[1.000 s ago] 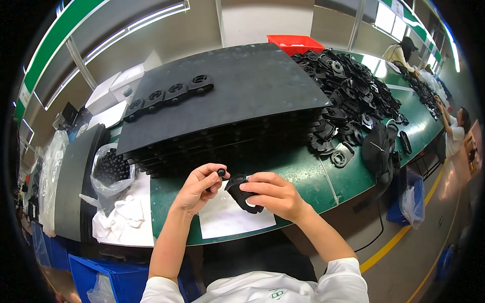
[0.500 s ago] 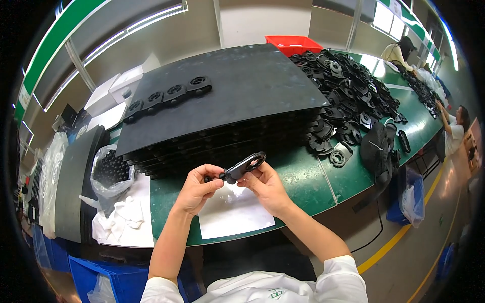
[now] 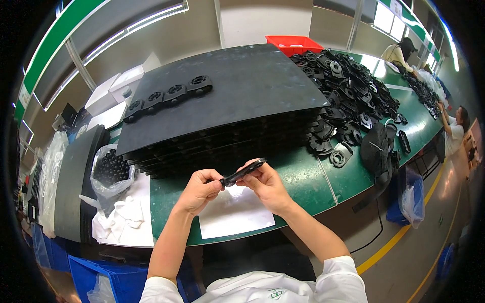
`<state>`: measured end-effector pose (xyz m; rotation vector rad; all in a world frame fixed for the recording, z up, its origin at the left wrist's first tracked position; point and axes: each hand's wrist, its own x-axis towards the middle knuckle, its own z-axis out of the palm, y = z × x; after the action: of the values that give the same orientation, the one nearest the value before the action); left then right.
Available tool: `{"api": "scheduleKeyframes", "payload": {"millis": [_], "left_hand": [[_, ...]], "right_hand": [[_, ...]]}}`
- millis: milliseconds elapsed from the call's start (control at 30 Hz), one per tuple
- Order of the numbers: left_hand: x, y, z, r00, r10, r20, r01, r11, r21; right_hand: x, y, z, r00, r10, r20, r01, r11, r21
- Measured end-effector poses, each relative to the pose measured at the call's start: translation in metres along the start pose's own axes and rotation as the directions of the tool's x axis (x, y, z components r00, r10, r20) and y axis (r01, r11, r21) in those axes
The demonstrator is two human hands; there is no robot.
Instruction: Assembling small black plastic components by snapping parts together and organizing them on a board.
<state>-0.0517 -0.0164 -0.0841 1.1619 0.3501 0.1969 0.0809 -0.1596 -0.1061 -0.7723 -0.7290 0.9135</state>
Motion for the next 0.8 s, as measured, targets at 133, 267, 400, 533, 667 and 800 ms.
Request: {"api": "scheduleKeyframes", "payload": {"millis": [133, 267, 400, 533, 667, 800], "left_hand": [[0.001, -0.004, -0.001, 0.996, 0.087, 0.016, -0.088, 0.986, 0.144], [0.002, -0.005, -0.004, 0.989, 0.136, 0.062, -0.142, 0.985, 0.101], [0.003, -0.002, -0.001, 0.988, 0.132, 0.076, -0.132, 0.991, -0.009], [0.01, -0.014, -0.003, 0.967, 0.226, 0.119, -0.192, 0.95, -0.245], [0.003, 0.003, -0.009, 0.994, 0.101, -0.028, -0.103, 0.887, -0.451], [0.005, 0.008, -0.005, 0.996, 0.037, -0.079, -0.072, 0.858, -0.509]], "right_hand": [[0.001, -0.004, 0.012, 1.0, 0.015, 0.014, -0.012, 0.983, -0.182], [0.01, -0.017, 0.025, 0.991, -0.027, 0.131, 0.066, 0.951, -0.301], [0.021, -0.044, 0.045, 0.963, -0.109, 0.246, 0.224, 0.833, -0.505], [0.042, -0.083, 0.056, 0.884, -0.191, 0.427, 0.465, 0.452, -0.761], [0.082, -0.111, 0.057, 0.917, -0.377, 0.131, 0.347, 0.589, -0.73], [0.138, -0.14, 0.022, 0.927, -0.375, -0.019, 0.144, 0.403, -0.904]]}}
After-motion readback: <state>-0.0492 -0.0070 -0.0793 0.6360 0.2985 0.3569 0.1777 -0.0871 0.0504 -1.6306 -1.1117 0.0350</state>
